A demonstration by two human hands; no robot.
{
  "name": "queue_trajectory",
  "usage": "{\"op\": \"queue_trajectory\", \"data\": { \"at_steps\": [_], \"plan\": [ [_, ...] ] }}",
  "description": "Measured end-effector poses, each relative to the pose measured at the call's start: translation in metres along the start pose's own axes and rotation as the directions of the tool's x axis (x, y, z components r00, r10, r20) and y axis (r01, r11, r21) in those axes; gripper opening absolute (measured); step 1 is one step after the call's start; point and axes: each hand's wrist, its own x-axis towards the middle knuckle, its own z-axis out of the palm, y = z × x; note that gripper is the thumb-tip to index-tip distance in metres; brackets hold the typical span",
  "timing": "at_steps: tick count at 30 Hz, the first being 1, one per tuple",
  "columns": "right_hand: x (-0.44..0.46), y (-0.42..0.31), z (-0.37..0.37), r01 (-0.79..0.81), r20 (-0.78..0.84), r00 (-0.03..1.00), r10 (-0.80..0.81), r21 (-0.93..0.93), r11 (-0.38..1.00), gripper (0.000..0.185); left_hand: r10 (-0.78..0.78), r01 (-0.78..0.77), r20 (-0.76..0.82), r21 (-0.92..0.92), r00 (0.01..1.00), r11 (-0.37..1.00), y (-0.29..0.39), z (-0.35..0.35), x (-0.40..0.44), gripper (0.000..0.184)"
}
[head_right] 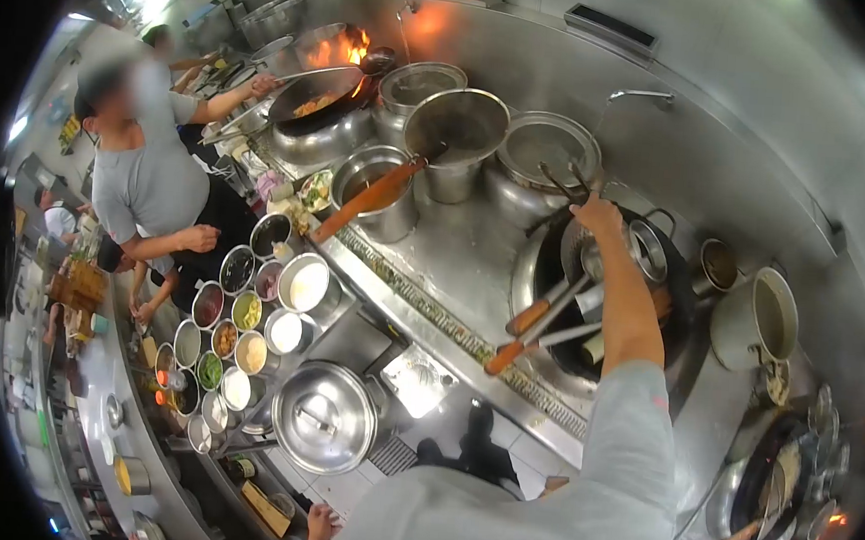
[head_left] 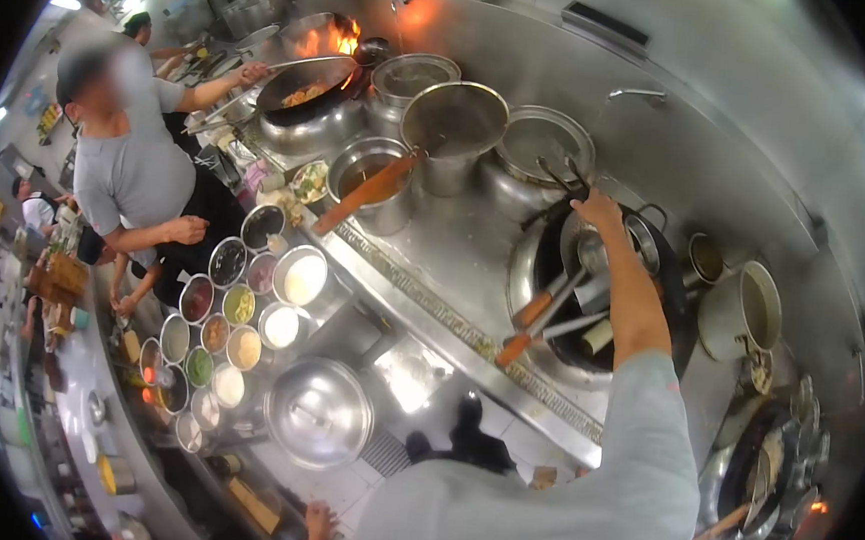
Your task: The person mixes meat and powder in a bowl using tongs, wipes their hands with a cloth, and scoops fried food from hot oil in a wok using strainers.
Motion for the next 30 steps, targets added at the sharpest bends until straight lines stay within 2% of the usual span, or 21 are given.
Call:
{"op": "queue_trajectory", "data": {
  "at_steps": [1, 3, 5, 7, 8, 10, 11, 13, 14, 16, 18, 20, 22, 24, 26, 29, 30],
  "plan": [
    [0.031, -0.002, 0.006, -0.009, -0.026, 1.0, 0.009, 0.005, 1.0, 0.068, 0.032, -0.032, 0.026, -0.017, 0.999, 0.999, -0.013, -0.004, 0.0, 0.027],
    [0.083, -0.013, 0.014, 0.022, 0.046, 0.999, -0.02, -0.032, 0.999, 0.064, 0.158, -0.134, 0.228, -0.115, 0.961, 0.984, -0.02, -0.01, -0.015, 0.02],
    [0.122, -0.024, 0.021, 0.049, 0.126, 0.991, -0.039, -0.077, 0.996, 0.06, 0.077, -0.085, 0.074, 0.105, 0.994, 0.991, -0.012, 0.012, -0.042, 0.019],
    [0.144, -0.04, 0.017, 0.185, 0.338, 0.933, -0.122, -0.158, 0.97, 0.052, 0.045, -0.04, -0.015, 0.238, 0.999, 0.971, -0.006, 0.03, -0.062, 0.018],
    [0.156, -0.04, 0.022, 0.191, 0.349, 0.929, -0.127, -0.156, 0.969, 0.052, 0.048, -0.038, -0.031, 0.281, 0.998, 0.959, -0.003, 0.037, -0.07, 0.017],
    [0.168, -0.043, 0.017, 0.074, 0.264, 0.961, -0.077, 0.02, 0.997, 0.049, 0.075, -0.056, -0.041, 0.342, 0.996, 0.938, 0.005, 0.052, -0.079, 0.016],
    [0.166, -0.043, 0.012, 0.078, 0.261, 0.962, -0.081, 0.022, 0.997, 0.049, 0.094, -0.072, -0.042, 0.369, 0.995, 0.926, 0.01, 0.057, -0.083, 0.015],
    [0.152, -0.041, -0.004, 0.31, 0.304, 0.931, -0.2, -0.375, 0.873, 0.048, 0.144, -0.114, -0.04, 0.42, 0.989, 0.9, 0.022, 0.069, -0.085, 0.014],
    [0.146, -0.043, -0.014, 0.308, 0.302, 0.932, -0.199, -0.374, 0.875, 0.048, 0.17, -0.138, -0.034, 0.443, 0.985, 0.886, 0.029, 0.073, -0.085, 0.014],
    [0.14, -0.048, -0.033, 0.216, 0.253, 0.955, -0.152, -0.25, 0.944, 0.045, 0.246, -0.204, -0.02, 0.492, 0.969, 0.846, 0.05, 0.087, -0.078, 0.012],
    [0.135, -0.04, -0.026, 0.272, 0.261, 0.947, -0.188, -0.337, 0.901, 0.045, 0.329, -0.284, 0.008, 0.525, 0.944, 0.802, 0.08, 0.106, -0.074, 0.011],
    [0.131, -0.034, -0.026, 0.324, 0.279, 0.935, -0.221, -0.413, 0.851, 0.044, 0.518, -0.432, 0.034, 0.6, 0.855, 0.673, 0.087, 0.115, -0.04, 0.013],
    [0.121, -0.03, -0.042, 0.187, 0.201, 0.97, -0.137, -0.253, 0.949, 0.042, 0.565, -0.5, 0.101, 0.609, 0.819, 0.615, 0.155, 0.162, -0.057, 0.017],
    [0.123, -0.014, -0.018, 0.201, 0.146, 0.976, -0.162, -0.315, 0.928, 0.043, 0.665, -0.618, 0.211, 0.635, 0.717, 0.464, 0.198, 0.197, -0.06, 0.019],
    [0.112, 0.001, -0.012, 0.21, 0.095, 0.978, -0.188, -0.371, 0.905, 0.044, 0.644, -0.663, 0.273, 0.56, 0.715, 0.498, 0.235, 0.234, -0.064, 0.019],
    [0.062, 0.002, -0.059, 0.282, 0.137, 0.959, -0.249, -0.35, 0.894, 0.043, 0.7, -0.788, 0.402, 0.475, 0.59, 0.391, 0.289, 0.297, -0.078, 0.018],
    [0.042, 0.007, -0.073, 0.339, 0.078, 0.939, -0.334, -0.363, 0.868, 0.041, 0.704, -0.815, 0.449, 0.472, 0.55, 0.335, 0.307, 0.319, -0.081, 0.018]
  ]
}}
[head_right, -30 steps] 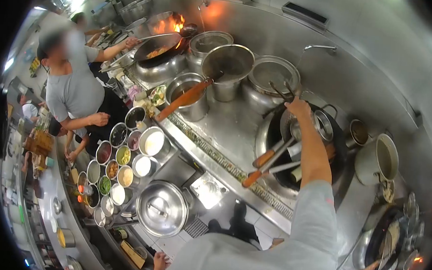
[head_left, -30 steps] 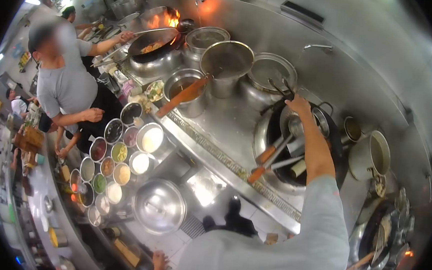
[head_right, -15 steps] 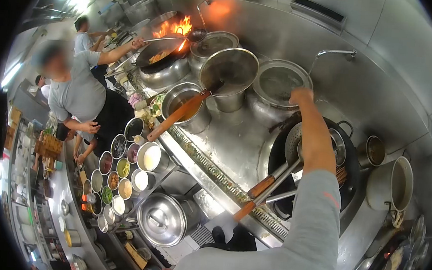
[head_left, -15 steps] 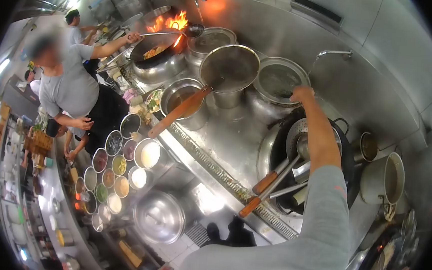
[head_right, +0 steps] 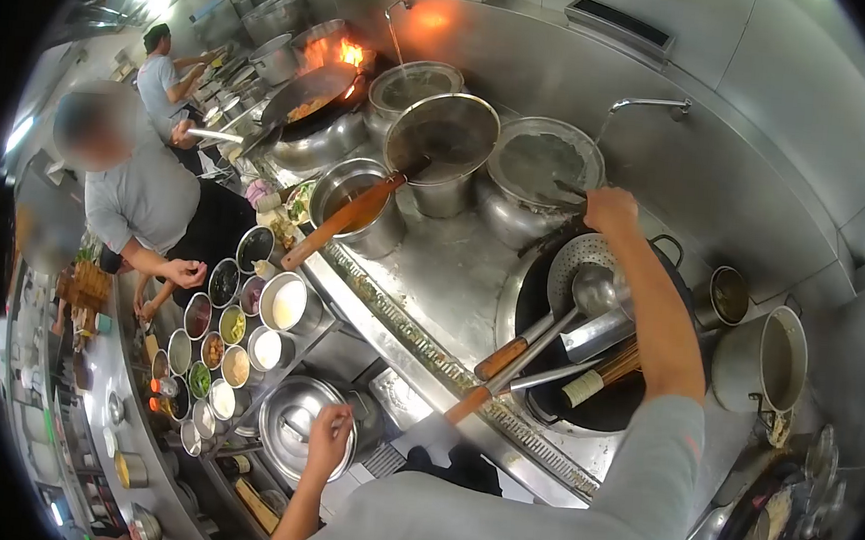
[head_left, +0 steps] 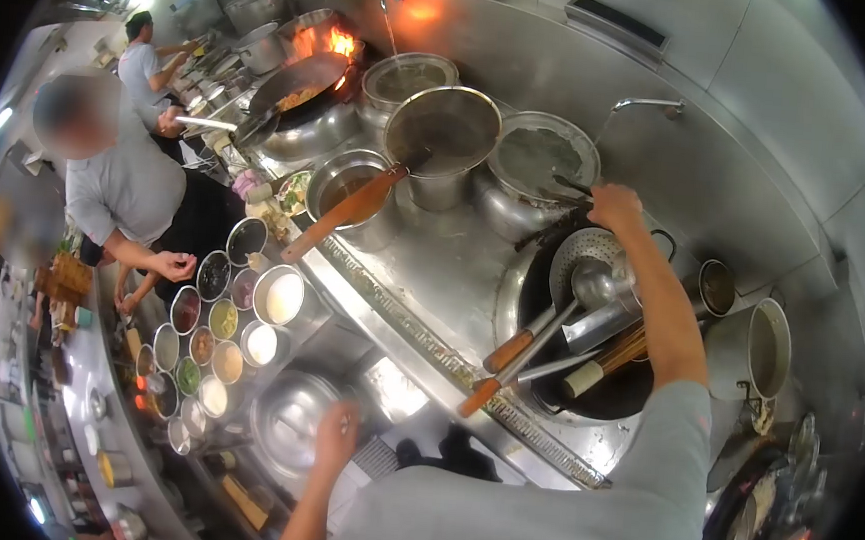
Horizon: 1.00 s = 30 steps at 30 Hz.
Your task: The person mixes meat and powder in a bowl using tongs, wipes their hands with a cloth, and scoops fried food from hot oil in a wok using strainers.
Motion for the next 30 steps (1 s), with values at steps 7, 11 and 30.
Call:
{"op": "queue_trajectory", "data": {
  "at_steps": [7, 11, 30],
  "plan": [
    [-0.111, -0.029, -0.051, 0.407, -0.188, 0.88, -0.436, -0.176, 0.896, 0.037, 0.609, -0.607, 0.06, -0.048, 0.791, 0.793, 0.187, 0.072, 0.173, 0.062],
    [-0.139, -0.06, -0.068, 0.579, -0.168, 0.793, -0.585, -0.088, 0.81, 0.039, 0.785, -0.778, 0.03, 0.167, 0.619, 0.606, 0.23, 0.133, 0.234, 0.057],
    [0.186, 0.071, 0.05, -0.055, 0.084, 0.973, 0.216, 0.989, -0.136, 0.017, 0.168, -0.212, 0.197, 0.23, 0.966, 0.95, 0.077, 0.114, 0.186, 0.042]
  ]
}}
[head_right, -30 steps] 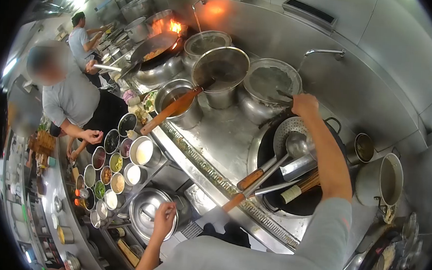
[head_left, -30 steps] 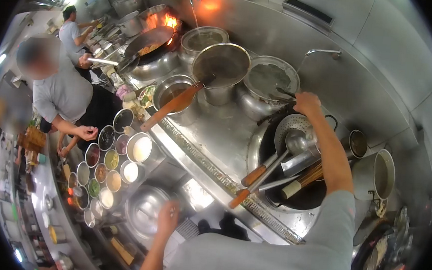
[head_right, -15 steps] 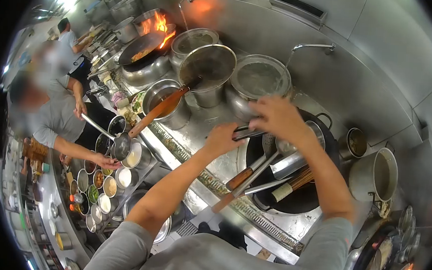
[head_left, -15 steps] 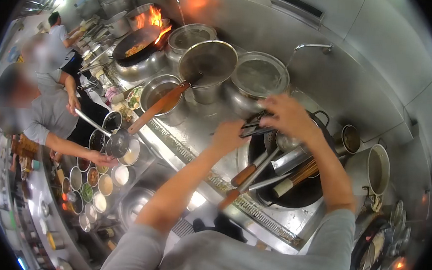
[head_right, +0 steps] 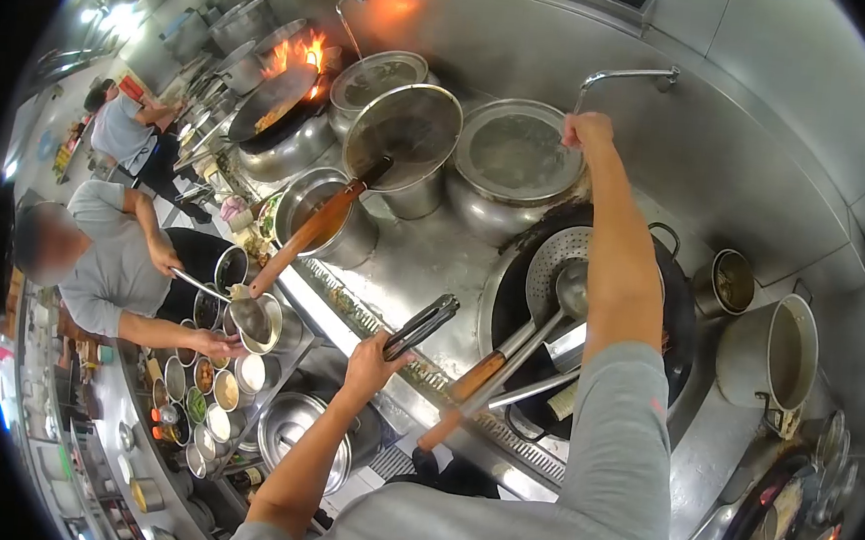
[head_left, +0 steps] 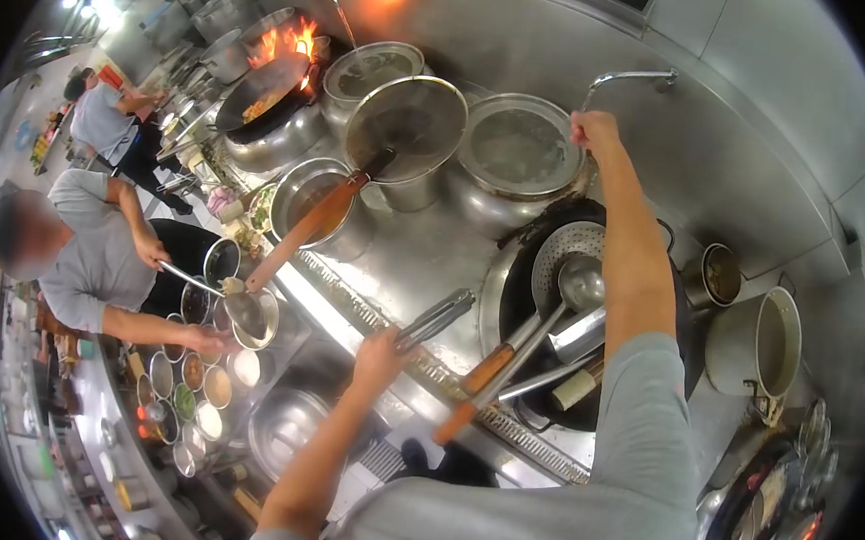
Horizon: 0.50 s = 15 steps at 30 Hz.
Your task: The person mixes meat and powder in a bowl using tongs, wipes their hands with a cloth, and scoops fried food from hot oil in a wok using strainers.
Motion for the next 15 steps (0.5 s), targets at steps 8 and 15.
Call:
{"op": "queue_trajectory", "data": {
  "at_steps": [8, 15],
  "plan": [
    [-0.023, -0.012, 0.002, 0.087, -0.064, 0.995, -0.075, 0.211, 0.974, 0.019, -0.005, 0.003, -0.04, -0.049, 0.999, 0.999, 0.003, 0.002, 0.009, 0.048],
    [-0.158, 0.022, 0.048, 0.241, 0.67, 0.724, -0.162, -0.025, 0.97, 0.045, 0.041, -0.045, -0.029, -0.141, 0.999, 0.989, 0.054, -0.001, 0.075, 0.049]
  ]
}}
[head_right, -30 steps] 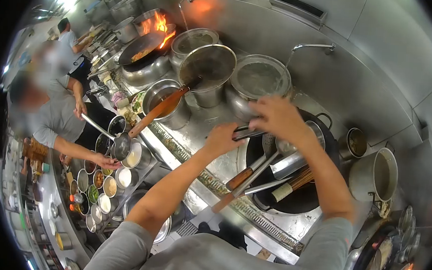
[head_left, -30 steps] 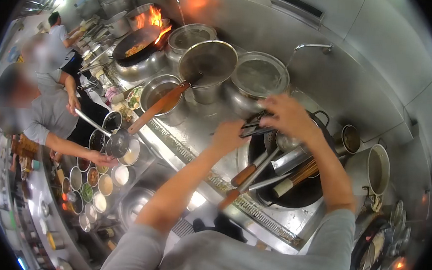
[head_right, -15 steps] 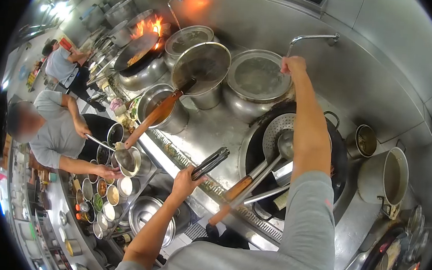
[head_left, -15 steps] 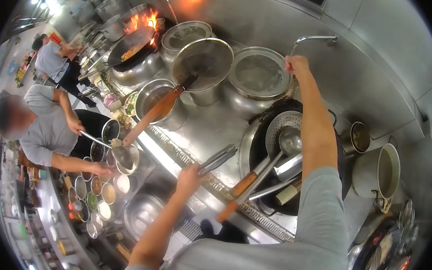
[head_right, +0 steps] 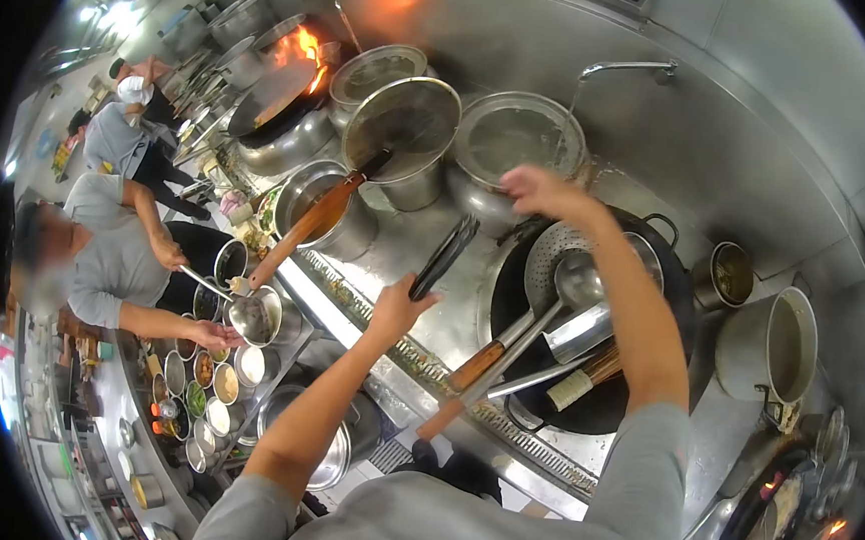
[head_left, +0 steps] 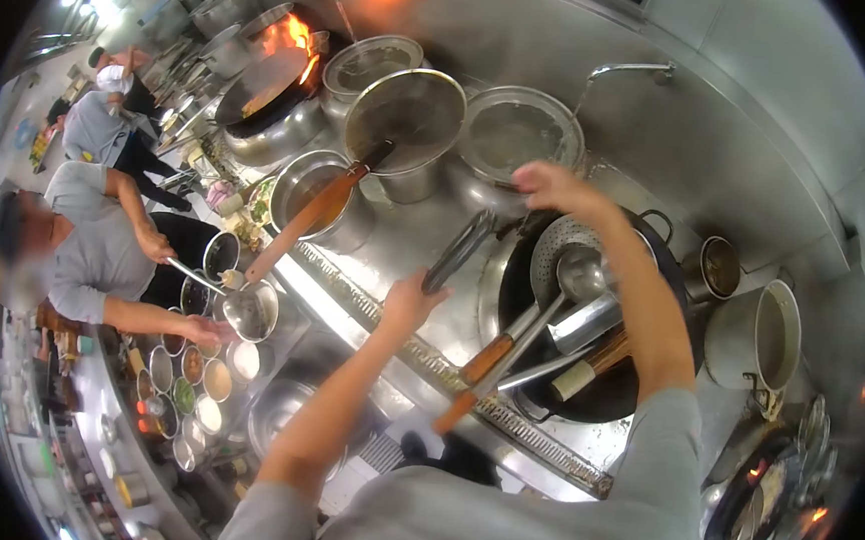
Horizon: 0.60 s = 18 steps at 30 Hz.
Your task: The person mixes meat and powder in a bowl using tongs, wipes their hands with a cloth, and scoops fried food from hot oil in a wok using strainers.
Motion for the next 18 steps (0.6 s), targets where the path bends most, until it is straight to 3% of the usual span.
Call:
{"op": "queue_trajectory", "data": {
  "at_steps": [1, 4, 6, 11, 13, 14, 15, 17, 18],
  "plan": [
    [-0.015, -0.004, 0.025, 0.071, 0.104, 0.991, -0.083, 0.111, 0.991, 0.048, 0.011, -0.011, 0.004, -0.006, 1.0, 1.0, 0.007, 0.004, 0.014, 0.049],
    [-0.046, -0.022, 0.072, 0.053, -0.024, 0.998, -0.05, 0.125, 0.991, 0.048, 0.066, -0.068, 0.037, 0.068, 0.997, 0.995, 0.042, 0.025, 0.058, 0.047],
    [-0.055, -0.02, 0.072, 0.04, -0.288, 0.954, 0.08, 0.386, 0.922, 0.046, 0.284, -0.28, 0.049, -0.068, 0.958, 0.957, 0.078, 0.03, 0.082, 0.048],
    [-0.102, -0.029, 0.016, 0.174, -0.474, 0.88, 0.037, 0.393, 0.903, 0.042, 0.407, -0.411, 0.24, -0.035, 0.882, 0.911, 0.153, 0.053, 0.124, 0.045],
    [-0.119, -0.022, -0.002, 0.199, -0.586, 0.806, 0.087, 0.406, 0.892, 0.035, 0.474, -0.46, 0.317, -0.124, 0.821, 0.879, 0.168, 0.065, 0.144, 0.045],
    [-0.128, -0.027, -0.004, 0.306, -0.65, 0.76, 0.019, 0.384, 0.871, 0.025, 0.479, -0.467, 0.319, -0.119, 0.818, 0.876, 0.174, 0.069, 0.156, 0.045],
    [-0.137, -0.02, -0.008, 0.315, -0.654, 0.756, 0.014, 0.383, 0.869, 0.025, 0.445, -0.431, 0.313, -0.119, 0.839, 0.895, 0.181, 0.071, 0.17, 0.045],
    [-0.156, -0.006, -0.018, 0.272, -0.784, 0.618, 0.053, 0.277, 0.922, 0.016, 0.375, -0.356, 0.296, -0.12, 0.878, 0.927, 0.191, 0.078, 0.205, 0.044],
    [-0.161, -0.004, -0.016, 0.263, -0.8, 0.591, 0.102, 0.311, 0.913, 0.014, 0.358, -0.333, 0.188, -0.154, 0.915, 0.93, 0.195, 0.082, 0.225, 0.04]
  ]
}}
